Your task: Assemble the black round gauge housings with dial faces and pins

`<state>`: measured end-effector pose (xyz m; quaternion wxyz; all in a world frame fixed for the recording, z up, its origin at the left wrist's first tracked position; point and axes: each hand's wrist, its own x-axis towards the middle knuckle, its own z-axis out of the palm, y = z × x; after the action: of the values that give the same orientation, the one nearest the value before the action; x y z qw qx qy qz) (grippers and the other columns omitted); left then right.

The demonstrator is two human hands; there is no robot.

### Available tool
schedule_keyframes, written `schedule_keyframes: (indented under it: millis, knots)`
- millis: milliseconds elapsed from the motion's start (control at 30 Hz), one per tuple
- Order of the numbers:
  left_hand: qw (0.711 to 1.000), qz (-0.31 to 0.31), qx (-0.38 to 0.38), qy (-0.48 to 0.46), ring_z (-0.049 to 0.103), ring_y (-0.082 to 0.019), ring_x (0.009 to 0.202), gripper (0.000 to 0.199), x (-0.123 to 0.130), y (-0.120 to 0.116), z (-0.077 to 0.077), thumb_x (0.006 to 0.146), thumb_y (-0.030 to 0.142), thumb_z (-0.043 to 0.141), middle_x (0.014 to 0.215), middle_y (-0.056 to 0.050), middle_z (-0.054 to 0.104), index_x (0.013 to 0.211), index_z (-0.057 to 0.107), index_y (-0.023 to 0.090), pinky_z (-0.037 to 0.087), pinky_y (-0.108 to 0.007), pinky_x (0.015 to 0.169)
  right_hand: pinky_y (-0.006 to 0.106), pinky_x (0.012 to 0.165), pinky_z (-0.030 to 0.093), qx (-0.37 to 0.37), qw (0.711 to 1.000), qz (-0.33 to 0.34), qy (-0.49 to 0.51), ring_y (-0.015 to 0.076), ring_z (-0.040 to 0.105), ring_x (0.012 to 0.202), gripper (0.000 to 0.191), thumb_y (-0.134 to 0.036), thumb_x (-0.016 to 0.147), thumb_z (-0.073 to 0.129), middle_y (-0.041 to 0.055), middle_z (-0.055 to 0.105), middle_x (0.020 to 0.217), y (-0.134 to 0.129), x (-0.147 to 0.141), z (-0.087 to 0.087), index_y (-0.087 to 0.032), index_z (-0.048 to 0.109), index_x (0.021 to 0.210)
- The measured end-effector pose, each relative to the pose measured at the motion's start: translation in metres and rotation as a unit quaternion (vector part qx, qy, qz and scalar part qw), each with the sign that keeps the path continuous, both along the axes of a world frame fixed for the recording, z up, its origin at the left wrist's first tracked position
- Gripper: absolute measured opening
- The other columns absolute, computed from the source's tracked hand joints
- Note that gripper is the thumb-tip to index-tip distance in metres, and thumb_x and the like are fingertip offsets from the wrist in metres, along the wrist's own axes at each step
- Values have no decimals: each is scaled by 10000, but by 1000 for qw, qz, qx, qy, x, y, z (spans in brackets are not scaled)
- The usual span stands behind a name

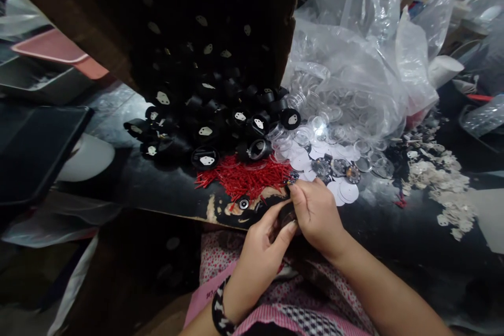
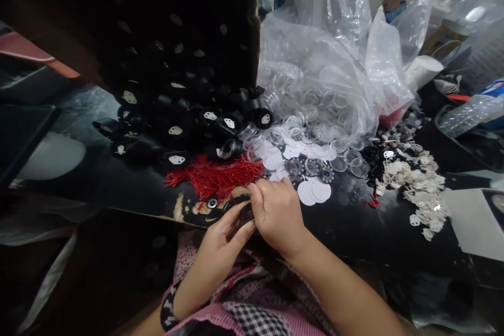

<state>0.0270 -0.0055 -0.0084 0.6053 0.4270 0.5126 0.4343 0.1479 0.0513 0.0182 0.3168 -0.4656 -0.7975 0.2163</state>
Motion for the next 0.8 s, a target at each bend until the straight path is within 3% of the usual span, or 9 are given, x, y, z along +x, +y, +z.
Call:
schedule_keyframes:
  millis: [100, 233, 300, 367, 467, 533, 600, 700, 800]
  knots:
    - [998, 13, -51, 18, 547, -258, 1308, 412, -16, -12, -1, 893, 402, 583, 1385, -54, 617, 1263, 601, 221, 508, -336, 1049, 321, 687, 265, -31, 999, 22, 31, 181, 467, 595, 394, -306, 1066, 292, -23, 467, 630, -4, -10, -2, -215, 414, 702]
    - [987, 35, -121, 103, 484, -301, 1359, 504, -81, -60, -20, 886, 503, 553, 1432, -66, 571, 1321, 546, 246, 387, -482, 1158, 316, 733, 278, -113, 985, 114, 56, 172, 540, 685, 378, -398, 1079, 374, -28, 585, 750, -2, -8, 5, -203, 549, 806]
    - [958, 112, -129, 230, 382, -334, 1422, 522, -120, -83, -29, 887, 533, 529, 1506, -47, 483, 1355, 490, 306, 261, -585, 1199, 321, 748, 284, -114, 987, 88, 67, 179, 550, 715, 273, -349, 1047, 442, -29, 610, 782, 2, -2, 8, -208, 580, 859]
    - [911, 170, -70, 369, 309, -361, 1449, 502, -144, -90, -30, 873, 538, 541, 1551, -1, 405, 1344, 470, 377, 187, -623, 1208, 326, 748, 295, -122, 987, 67, 76, 188, 559, 736, 195, -283, 1012, 475, -23, 625, 798, 5, 1, 10, -207, 581, 867]
    - [877, 145, 83, 451, 476, -327, 1324, 375, -138, -56, -15, 920, 434, 513, 1397, -9, 554, 1289, 514, 368, 331, -566, 1152, 337, 765, 314, -156, 977, 125, 74, 189, 578, 769, 166, -212, 990, 486, -17, 645, 843, 6, -4, 11, -204, 563, 843]
    - [866, 111, 179, 453, 593, -267, 1160, 278, -115, -9, 1, 957, 346, 472, 1198, -62, 662, 1199, 590, 274, 441, -476, 1061, 349, 783, 322, -149, 976, 143, 63, 195, 586, 781, 167, -197, 987, 491, -13, 649, 850, 4, -7, 11, -205, 561, 835]
    - [821, 78, 266, 499, 581, -264, 1147, 270, -90, 41, 14, 944, 323, 517, 1173, -95, 668, 1170, 619, 218, 416, -464, 1067, 355, 768, 339, -126, 982, 124, 61, 206, 587, 768, 165, -208, 985, 488, -6, 648, 827, 3, -6, 8, -209, 571, 842]
    - [790, 29, 295, 536, 539, -308, 1183, 302, -66, 97, 22, 869, 340, 649, 1187, -128, 658, 1124, 649, 178, 354, -505, 1106, 345, 711, 366, -95, 988, 73, 92, 208, 562, 697, 177, -237, 976, 480, 2, 626, 758, 5, 4, 0, -211, 581, 833]
    - [792, 24, 287, 538, 549, -331, 1150, 219, -67, 118, 17, 852, 309, 669, 1101, -111, 698, 1035, 685, 189, 322, -557, 1106, 331, 689, 376, -75, 988, 30, 130, 197, 539, 660, 178, -235, 966, 493, -4, 604, 722, 7, 11, -8, -210, 586, 817]
